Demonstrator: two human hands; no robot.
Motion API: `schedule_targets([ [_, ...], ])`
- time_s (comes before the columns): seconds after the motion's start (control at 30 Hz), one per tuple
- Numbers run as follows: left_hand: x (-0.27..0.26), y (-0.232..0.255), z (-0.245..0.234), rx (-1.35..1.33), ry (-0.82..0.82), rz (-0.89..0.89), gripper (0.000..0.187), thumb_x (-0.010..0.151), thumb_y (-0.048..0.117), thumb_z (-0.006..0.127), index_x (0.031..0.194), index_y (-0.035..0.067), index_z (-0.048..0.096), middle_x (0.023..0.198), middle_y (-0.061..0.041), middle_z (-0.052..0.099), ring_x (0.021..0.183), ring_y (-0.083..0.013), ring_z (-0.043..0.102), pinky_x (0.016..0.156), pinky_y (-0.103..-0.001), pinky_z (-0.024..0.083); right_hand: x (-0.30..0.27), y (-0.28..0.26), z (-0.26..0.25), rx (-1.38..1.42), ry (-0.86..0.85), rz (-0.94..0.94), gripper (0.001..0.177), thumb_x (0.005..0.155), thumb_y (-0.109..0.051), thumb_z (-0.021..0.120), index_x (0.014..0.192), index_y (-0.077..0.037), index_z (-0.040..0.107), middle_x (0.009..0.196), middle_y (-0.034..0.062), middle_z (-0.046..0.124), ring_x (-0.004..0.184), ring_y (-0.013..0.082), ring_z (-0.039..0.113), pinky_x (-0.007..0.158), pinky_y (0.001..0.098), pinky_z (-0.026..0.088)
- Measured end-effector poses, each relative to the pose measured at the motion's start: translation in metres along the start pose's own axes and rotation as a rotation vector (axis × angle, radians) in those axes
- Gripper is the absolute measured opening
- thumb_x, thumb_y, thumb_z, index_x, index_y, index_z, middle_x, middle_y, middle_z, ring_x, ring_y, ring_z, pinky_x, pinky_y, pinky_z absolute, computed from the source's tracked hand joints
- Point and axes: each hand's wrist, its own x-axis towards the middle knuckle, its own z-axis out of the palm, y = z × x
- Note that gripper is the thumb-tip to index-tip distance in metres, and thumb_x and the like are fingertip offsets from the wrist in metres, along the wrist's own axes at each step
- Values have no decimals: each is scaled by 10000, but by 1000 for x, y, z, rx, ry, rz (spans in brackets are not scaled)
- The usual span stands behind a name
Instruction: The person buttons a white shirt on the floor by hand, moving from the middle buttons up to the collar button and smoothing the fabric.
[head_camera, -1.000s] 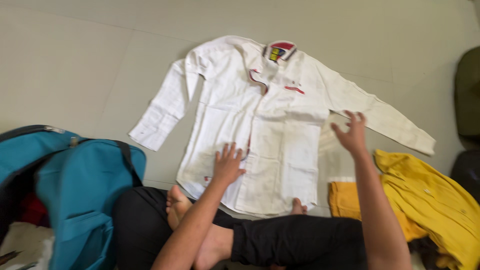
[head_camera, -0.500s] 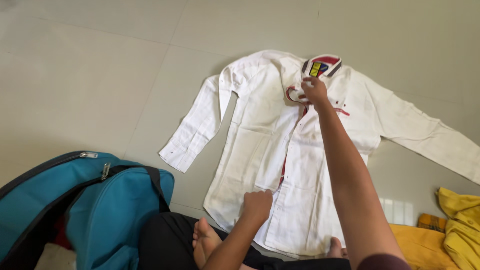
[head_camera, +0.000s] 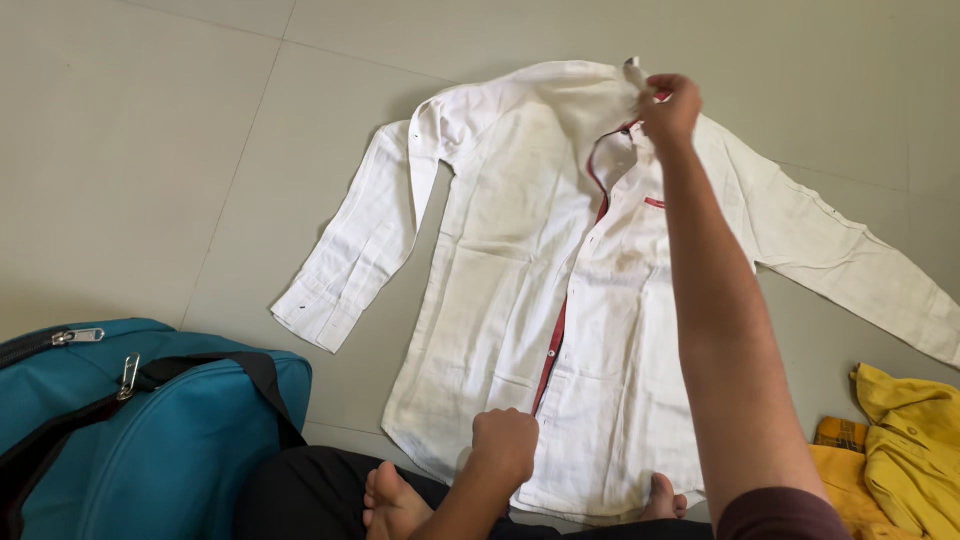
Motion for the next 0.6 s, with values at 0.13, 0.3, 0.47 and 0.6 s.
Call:
schedule_targets([
  [0.13,2,4,4,46,-54,70,121,821,58,720,918,97,781,966,-119,763,923,-286,742,734,-378,581,18,-2,-10,-118,108,-185,88,958,-17,725,1039,-14,760,966,89,772,790,189,743,685,329,598],
  [0.3,3,3,9,86,-54,64,129,823,112,747,942,125,796,986,-91,775,930,-271,751,719,-378,591,28,3,-6,4,-99,-106,292,986,-14,636,1277,-4,658,1379,191,580,1107,227,723,909,331,594],
  [0.47,-4,8,-12,112,-226,82,380,730,371,905,974,117,765,994,-64,756,923,-238,741,724,-373,581,18,-8,28,-505,-386,-429,704,852,-88,832,1444,83,489,1433,345,401,1413,594,283,1098,541,363],
  [0.6,2,10,-7,88,-120,82,633,754,695,800,997,110,781,968,-56,760,910,-238,733,733,-372,555,-75,-73,116,-115,-366,-697,524,855,-195,886,1299,-90,627,1470,222,428,1378,424,424,1126,486,362],
])
